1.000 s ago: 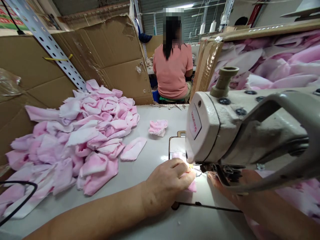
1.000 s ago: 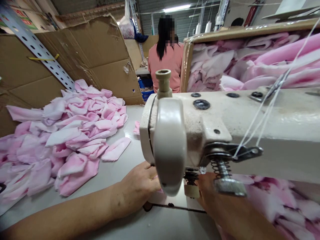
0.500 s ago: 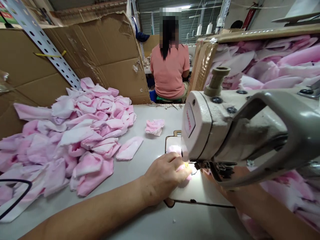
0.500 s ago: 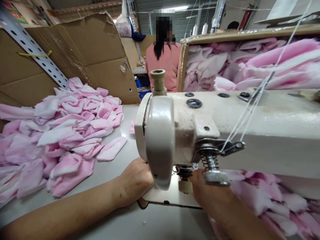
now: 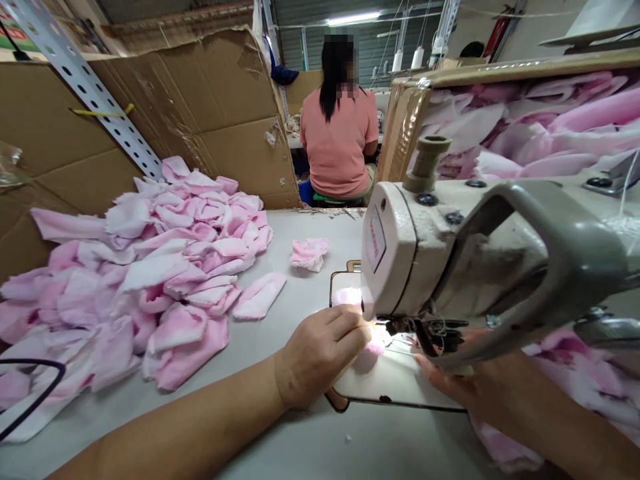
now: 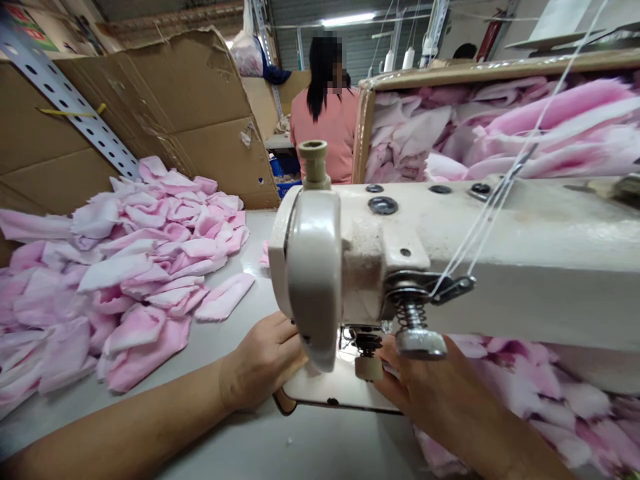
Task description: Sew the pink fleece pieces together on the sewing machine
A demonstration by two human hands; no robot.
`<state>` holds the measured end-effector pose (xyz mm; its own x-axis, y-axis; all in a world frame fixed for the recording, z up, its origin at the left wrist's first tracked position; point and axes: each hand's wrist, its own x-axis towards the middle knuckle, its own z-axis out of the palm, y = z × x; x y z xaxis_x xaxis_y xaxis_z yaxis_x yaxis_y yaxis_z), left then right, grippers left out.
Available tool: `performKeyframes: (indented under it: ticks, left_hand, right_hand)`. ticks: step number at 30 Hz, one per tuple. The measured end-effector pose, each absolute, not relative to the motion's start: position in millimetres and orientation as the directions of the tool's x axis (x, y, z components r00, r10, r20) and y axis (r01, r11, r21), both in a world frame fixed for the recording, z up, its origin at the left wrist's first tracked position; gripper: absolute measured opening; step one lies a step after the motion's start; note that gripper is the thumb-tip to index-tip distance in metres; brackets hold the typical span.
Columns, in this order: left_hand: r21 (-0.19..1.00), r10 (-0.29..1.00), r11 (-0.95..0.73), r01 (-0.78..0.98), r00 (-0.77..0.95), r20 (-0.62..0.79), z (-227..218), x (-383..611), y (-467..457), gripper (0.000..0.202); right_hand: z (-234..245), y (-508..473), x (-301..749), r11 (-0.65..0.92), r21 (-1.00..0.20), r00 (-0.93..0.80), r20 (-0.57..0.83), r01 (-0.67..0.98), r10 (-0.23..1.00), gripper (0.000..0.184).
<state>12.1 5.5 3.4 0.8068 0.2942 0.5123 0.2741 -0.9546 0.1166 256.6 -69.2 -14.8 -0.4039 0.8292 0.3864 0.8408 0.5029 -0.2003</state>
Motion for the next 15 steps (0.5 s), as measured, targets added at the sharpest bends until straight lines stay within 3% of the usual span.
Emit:
performKeyframes:
  ticks: [7,15]
  left_hand:
    - [0.143,0.345,-0.938,0.317,0.795,0.499,10,13,0,0.015]
    - [0.12,0.286,-0.958,0.261,0.827,0.485,8,13,3,0.012]
  right_hand:
    - [-2,-68,242,0.502,-0.258,-0.405,0.348,0.826,0.846,0.016]
    - [11,-73,214,0.572,-0.16,-0.452,0.459,0.805,0.765,0.024]
